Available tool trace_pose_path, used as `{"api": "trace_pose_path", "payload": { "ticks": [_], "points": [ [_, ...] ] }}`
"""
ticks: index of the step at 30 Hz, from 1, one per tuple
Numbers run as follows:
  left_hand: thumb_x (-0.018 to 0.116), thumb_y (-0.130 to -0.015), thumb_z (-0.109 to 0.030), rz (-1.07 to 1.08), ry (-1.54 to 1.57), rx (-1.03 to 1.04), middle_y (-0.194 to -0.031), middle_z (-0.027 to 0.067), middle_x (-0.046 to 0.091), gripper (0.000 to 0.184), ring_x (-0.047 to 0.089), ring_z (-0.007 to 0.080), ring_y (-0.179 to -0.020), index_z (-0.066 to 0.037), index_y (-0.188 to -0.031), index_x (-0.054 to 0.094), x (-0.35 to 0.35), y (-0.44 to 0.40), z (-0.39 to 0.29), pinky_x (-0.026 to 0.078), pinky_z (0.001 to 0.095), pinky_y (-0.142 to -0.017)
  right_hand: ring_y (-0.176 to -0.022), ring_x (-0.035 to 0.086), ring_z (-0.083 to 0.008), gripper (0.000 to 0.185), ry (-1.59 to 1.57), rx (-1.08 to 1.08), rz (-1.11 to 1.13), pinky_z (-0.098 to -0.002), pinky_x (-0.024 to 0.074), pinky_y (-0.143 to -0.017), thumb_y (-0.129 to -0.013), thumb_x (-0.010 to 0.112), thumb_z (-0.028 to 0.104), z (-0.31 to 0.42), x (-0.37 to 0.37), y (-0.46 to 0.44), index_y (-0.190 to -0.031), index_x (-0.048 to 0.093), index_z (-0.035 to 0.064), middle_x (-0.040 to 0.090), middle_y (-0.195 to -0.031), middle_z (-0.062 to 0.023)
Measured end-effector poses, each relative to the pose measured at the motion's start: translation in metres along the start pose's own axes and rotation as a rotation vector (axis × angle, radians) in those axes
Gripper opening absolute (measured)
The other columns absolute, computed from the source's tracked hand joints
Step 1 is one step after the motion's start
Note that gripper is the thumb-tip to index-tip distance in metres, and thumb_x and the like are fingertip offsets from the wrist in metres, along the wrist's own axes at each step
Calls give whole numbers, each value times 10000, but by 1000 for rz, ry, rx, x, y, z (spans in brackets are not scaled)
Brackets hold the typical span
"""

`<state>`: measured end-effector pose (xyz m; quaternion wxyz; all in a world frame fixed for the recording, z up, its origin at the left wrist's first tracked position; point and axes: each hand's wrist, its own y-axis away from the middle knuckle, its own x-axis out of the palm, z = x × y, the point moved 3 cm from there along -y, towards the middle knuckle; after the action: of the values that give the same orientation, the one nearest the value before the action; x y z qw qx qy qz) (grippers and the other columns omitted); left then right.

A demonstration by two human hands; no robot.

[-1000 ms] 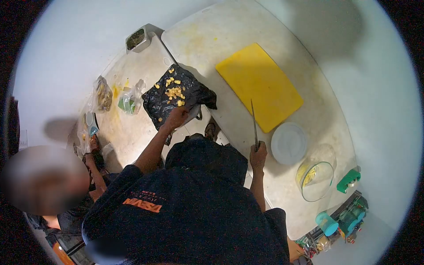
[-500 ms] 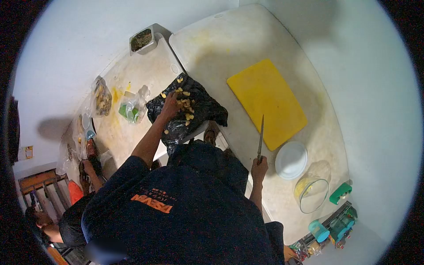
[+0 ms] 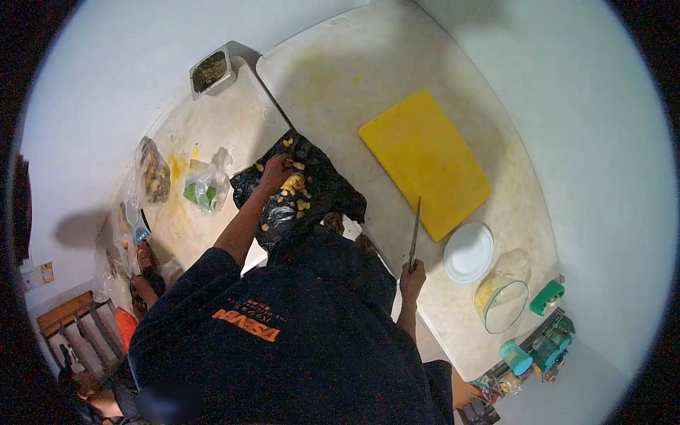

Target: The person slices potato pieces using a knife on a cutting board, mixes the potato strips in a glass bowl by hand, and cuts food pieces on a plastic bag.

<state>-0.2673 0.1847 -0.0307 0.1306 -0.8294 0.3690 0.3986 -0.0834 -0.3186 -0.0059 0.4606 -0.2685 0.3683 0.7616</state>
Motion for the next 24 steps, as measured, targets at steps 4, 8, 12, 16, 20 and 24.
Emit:
{"api": "trace_pose_path", "payload": {
  "ticks": [4, 8, 12, 16, 20, 24],
  "points": [
    [728, -773, -111, 67, 157, -32, -802, 165, 660, 287, 660, 340, -790, 46, -1005, 670, -6, 2, -14, 521, 423, -706, -797, 639, -309, 239, -24, 16, 17, -417, 502, -738, -871, 633, 142, 6, 9, -5, -1021, 607, -43, 654, -878, -209],
    [737, -803, -139, 267, 373, -31, -772, 160, 663, 270, 669, 282, -741, 26, -1013, 696, -15, 14, -52, 523, 387, -663, -851, 645, -323, 260, -97, -6, -49, -419, 506, -787, -858, 632, 122, 20, 11, -6, -1051, 599, -50, 653, -948, -216],
    [704, -843, -144, 119, 186, -7, -839, 157, 671, 223, 662, 303, -784, 8, -1006, 703, -22, 16, -38, 534, 406, -725, -847, 624, -309, 289, -61, -24, -107, -409, 499, -795, -855, 636, 128, 16, 9, -8, -1079, 584, -46, 631, -939, -192],
    [685, -854, -133, -302, -106, -185, -926, 193, 662, 212, 637, 364, -900, 25, -995, 672, -38, 24, 6, 513, 450, -828, -868, 621, -310, 306, -91, 44, -148, -410, 497, -806, -845, 641, 129, 2, 5, -5, -1088, 577, -47, 628, -954, -191],
    [726, -815, -158, -257, -197, -355, -961, 227, 651, 306, 620, 399, -966, 46, -1024, 638, -42, 25, 37, 496, 466, -879, -903, 632, -318, 302, -138, 65, -225, -405, 501, -820, -843, 645, 129, -33, 16, -2, -1079, 577, -47, 640, -982, -197],
    [735, -803, -154, -208, -198, -385, -976, 220, 667, 289, 639, 375, -963, 27, -1015, 660, -37, 18, 54, 496, 453, -900, -886, 643, -318, 299, -156, 99, -280, -397, 509, -813, -843, 651, 131, -33, 13, 8, -1073, 578, -46, 651, -968, -191]
  ]
}}
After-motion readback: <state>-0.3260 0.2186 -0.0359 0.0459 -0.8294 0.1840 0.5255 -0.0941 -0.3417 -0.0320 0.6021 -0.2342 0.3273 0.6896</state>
